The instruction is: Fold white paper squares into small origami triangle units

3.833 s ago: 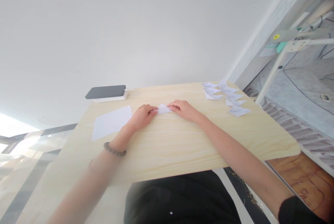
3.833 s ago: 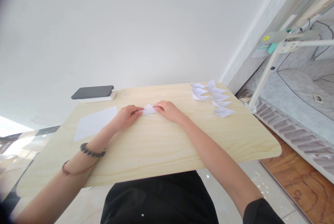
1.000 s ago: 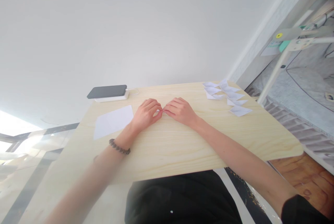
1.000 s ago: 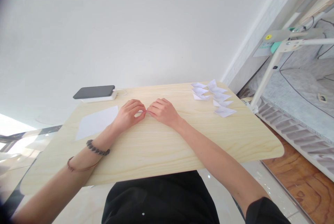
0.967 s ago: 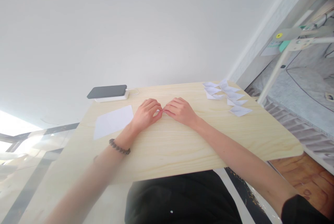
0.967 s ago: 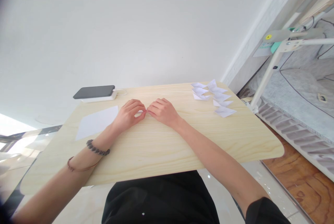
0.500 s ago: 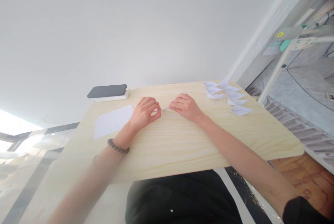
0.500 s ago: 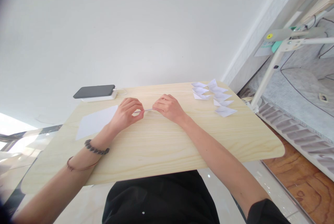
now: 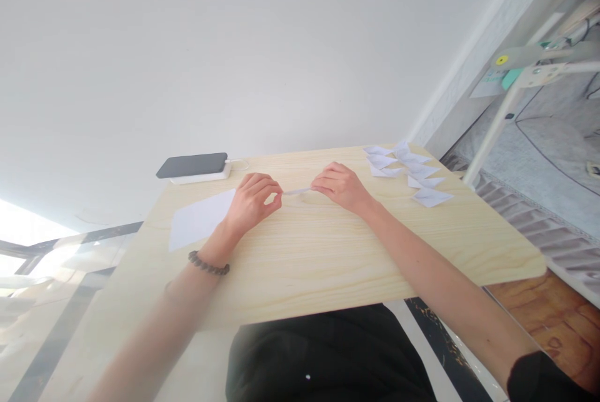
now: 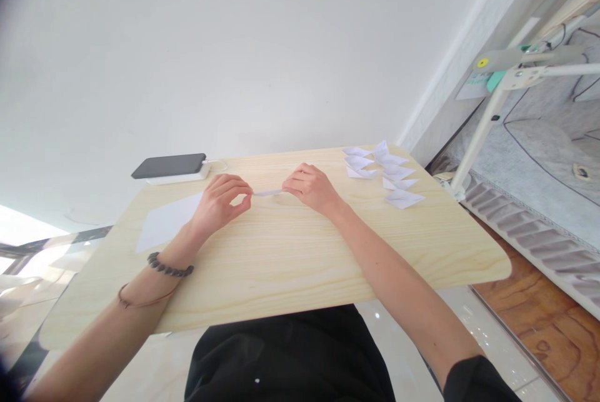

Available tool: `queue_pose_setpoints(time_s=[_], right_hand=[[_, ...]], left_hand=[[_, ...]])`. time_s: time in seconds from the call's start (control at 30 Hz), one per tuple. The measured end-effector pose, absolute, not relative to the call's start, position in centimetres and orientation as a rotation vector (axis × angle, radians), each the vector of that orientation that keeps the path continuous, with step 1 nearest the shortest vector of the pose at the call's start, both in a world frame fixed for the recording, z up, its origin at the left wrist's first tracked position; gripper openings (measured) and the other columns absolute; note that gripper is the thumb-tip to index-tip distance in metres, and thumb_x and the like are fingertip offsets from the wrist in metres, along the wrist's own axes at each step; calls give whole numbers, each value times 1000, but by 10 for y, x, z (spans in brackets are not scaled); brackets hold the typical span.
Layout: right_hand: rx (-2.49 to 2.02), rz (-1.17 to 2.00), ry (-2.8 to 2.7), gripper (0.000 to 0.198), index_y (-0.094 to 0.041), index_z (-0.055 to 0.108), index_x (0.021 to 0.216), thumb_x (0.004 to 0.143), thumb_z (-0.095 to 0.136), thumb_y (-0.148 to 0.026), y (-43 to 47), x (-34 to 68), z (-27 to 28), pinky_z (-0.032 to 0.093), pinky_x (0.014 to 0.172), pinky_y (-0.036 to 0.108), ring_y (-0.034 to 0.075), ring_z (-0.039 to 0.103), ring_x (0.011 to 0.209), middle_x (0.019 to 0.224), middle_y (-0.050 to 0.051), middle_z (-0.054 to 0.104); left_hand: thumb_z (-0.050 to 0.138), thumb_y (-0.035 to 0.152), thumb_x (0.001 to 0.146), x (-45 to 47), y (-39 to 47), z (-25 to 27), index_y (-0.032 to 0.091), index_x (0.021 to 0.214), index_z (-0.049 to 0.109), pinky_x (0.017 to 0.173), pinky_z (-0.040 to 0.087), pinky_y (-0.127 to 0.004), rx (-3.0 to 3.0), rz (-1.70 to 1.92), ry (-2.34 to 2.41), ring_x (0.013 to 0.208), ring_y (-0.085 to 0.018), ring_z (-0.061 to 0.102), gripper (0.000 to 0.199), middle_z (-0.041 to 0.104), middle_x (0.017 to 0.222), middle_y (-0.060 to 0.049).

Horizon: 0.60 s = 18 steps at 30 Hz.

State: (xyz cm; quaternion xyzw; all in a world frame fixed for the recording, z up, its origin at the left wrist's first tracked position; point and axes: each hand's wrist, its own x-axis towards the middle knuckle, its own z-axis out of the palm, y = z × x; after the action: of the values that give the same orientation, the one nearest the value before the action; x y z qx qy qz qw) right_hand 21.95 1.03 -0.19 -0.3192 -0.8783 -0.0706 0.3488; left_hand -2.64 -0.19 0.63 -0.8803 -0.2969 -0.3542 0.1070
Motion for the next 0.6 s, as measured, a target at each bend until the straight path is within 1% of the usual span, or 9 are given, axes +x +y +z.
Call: queue_pose_setpoints(time_s=[0.4,0.53,0.6], right_hand=[[-867,-193,-2277,19,-22,65,80,83,48,-30,13,223,-1,37,72,31,16,49,80,82,2,66],[-885,-188,-2260,19,-21,65,79,84,48,-29,14,228,1,37,72,31,16,49,79,82,2,66],[-887,-197,-2252,20,-21,65,79,84,48,-29,14,228,1,37,72,31,16,49,79,80,3,65]], left_hand=[[49,16,77,-27,2,2,18,81,58,76,42,-35,-2524,-959,-905,82,-18,56,11,65,78,-4],[47,15,78,-29,2,3,18,85,58,77,42,-36,-2548,-964,-899,84,-19,56,13,65,80,-4],[48,15,78,-29,0,5,18,89,58,79,42,-36,-2559,-987,-921,87,-19,55,15,64,85,-5]])
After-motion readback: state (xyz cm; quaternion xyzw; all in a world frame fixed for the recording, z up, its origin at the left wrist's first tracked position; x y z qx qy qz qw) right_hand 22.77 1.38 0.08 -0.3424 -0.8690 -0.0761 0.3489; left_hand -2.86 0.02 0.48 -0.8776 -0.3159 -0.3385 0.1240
